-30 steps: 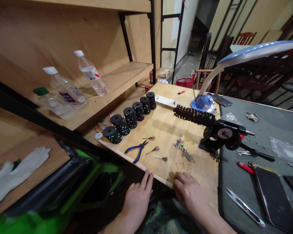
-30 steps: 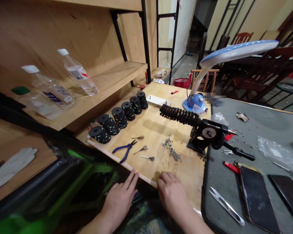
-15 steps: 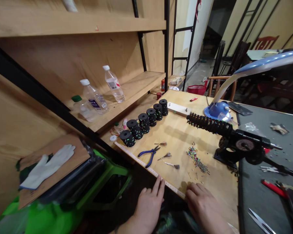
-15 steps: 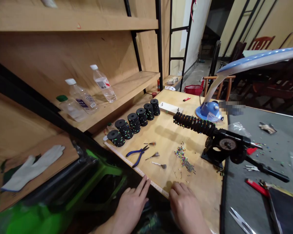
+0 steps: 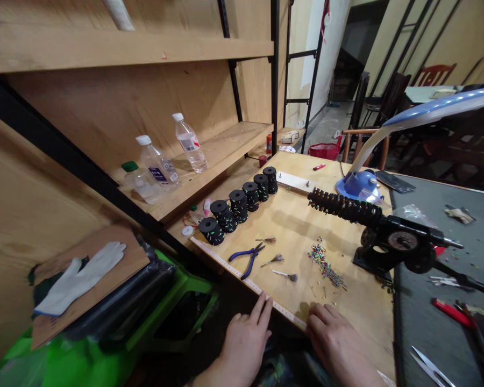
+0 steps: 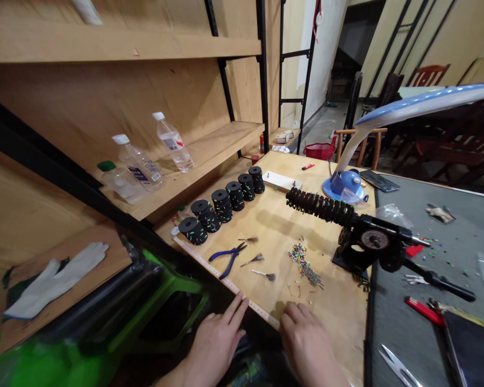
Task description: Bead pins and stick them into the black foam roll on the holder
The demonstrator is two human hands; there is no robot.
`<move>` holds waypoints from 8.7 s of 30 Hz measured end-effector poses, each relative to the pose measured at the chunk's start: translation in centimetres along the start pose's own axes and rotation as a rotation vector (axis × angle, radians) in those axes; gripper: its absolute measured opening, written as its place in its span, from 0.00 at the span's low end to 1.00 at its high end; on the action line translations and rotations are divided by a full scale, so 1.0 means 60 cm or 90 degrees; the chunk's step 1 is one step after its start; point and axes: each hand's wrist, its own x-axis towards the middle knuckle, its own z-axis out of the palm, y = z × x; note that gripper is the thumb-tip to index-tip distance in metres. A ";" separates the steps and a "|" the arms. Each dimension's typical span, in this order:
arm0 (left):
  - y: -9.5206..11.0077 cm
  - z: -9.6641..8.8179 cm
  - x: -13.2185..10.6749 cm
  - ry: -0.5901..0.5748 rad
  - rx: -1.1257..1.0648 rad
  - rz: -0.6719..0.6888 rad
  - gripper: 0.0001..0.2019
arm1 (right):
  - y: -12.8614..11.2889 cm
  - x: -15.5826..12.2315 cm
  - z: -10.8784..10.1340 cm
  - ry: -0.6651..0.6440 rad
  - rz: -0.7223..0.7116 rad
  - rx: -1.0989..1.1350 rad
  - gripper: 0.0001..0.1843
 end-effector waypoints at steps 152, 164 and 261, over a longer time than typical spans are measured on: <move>-0.021 -0.067 0.054 0.235 -0.772 0.064 0.05 | -0.028 0.102 -0.209 -0.089 -0.076 0.091 0.10; 0.065 -0.146 0.085 -0.029 -1.099 0.225 0.09 | -0.034 0.114 -0.250 -0.117 0.031 0.235 0.07; 0.098 -0.124 0.118 0.062 -1.006 0.213 0.13 | -0.008 0.109 -0.254 -0.061 0.020 0.272 0.08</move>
